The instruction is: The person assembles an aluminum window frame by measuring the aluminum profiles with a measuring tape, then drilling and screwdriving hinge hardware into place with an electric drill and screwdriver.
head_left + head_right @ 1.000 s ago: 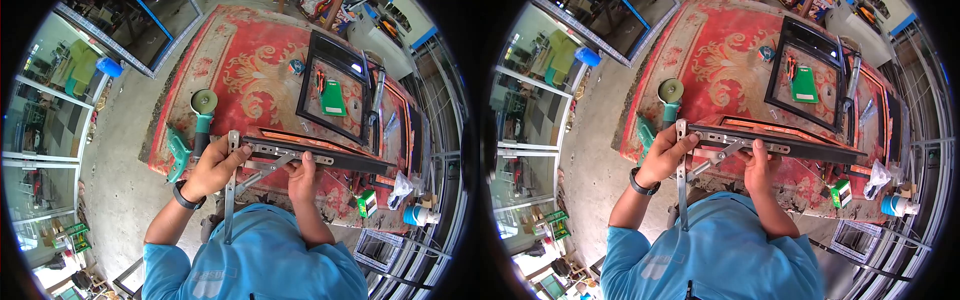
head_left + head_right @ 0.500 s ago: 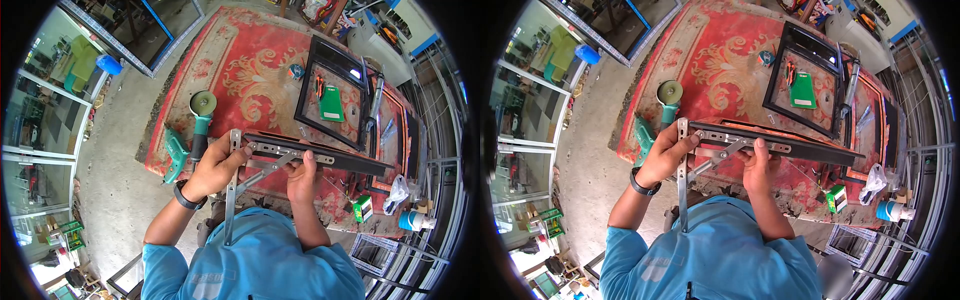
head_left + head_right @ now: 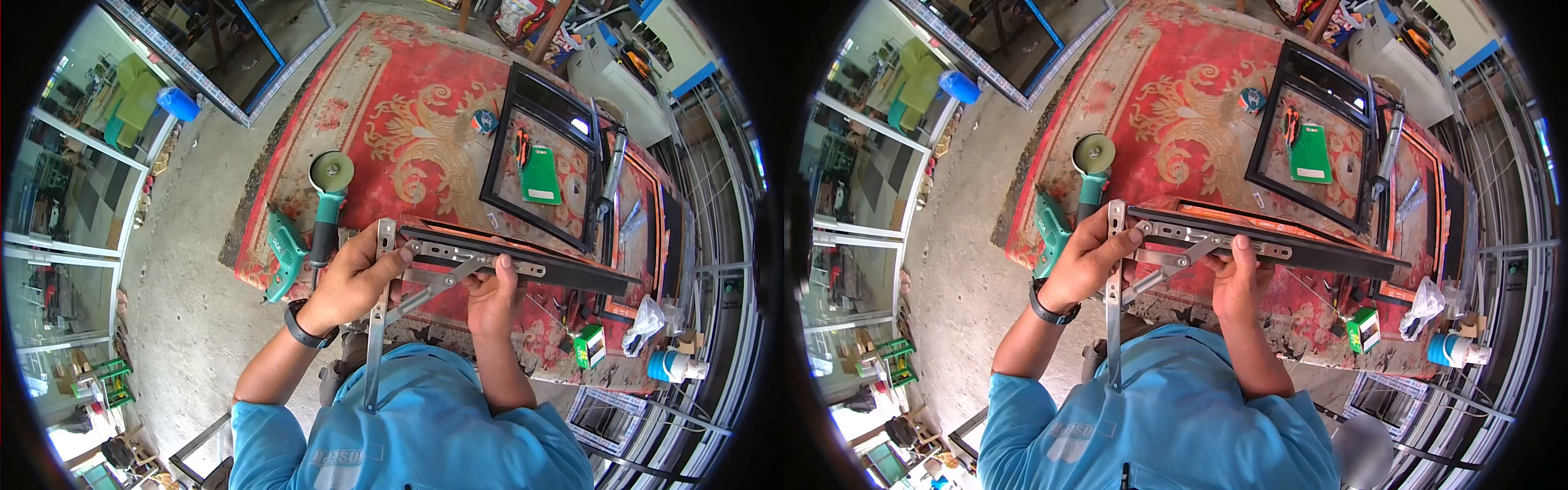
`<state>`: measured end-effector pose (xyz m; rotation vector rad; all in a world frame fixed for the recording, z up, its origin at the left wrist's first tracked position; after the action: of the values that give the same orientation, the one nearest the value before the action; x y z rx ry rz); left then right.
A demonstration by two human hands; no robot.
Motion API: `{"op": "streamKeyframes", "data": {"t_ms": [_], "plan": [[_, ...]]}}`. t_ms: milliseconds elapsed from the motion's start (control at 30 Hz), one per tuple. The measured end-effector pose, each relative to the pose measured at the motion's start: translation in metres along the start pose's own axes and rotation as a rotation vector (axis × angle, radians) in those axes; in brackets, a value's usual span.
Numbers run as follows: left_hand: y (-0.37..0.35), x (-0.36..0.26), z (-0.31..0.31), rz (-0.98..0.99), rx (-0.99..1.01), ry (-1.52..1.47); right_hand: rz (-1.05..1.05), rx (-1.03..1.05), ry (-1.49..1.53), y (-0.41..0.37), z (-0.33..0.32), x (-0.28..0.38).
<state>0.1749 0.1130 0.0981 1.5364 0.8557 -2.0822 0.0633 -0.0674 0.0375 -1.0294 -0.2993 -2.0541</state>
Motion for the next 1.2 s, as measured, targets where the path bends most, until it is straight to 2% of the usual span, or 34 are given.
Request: {"op": "streamKeyframes", "data": {"t_ms": [400,1000,1033,1133,1200], "plan": [[0.0,0.006,-0.001,-0.026,-0.032,-0.035,-0.02,0.022,-0.017,-0.001,0.005,0.004],[-0.001,-0.003,0.001,-0.032,0.044,-0.067,-0.03,0.02,0.016,0.001,0.003,-0.001],[0.0,-0.005,0.0,-0.029,0.045,-0.058,-0.05,-0.049,-0.066,-0.002,0.007,0.002],[0.0,-0.002,-0.001,-0.014,0.037,-0.057,-0.042,-0.06,-0.074,-0.002,0.008,0.001],[0.001,-0.002,-0.001,-0.022,0.04,-0.056,-0.027,-0.019,-0.01,0.0,-0.001,-0.002]]}}
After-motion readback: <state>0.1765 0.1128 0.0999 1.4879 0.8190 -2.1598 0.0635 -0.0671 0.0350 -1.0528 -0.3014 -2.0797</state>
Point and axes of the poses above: each hand's wrist, its own y-axis towards the middle knuckle, its own z-axis out of the palm, x = y × z, the point moved 6 cm from there along y, towards the middle knuckle, and after that the axes turned 1 degree about x, right-handed, at the moved point
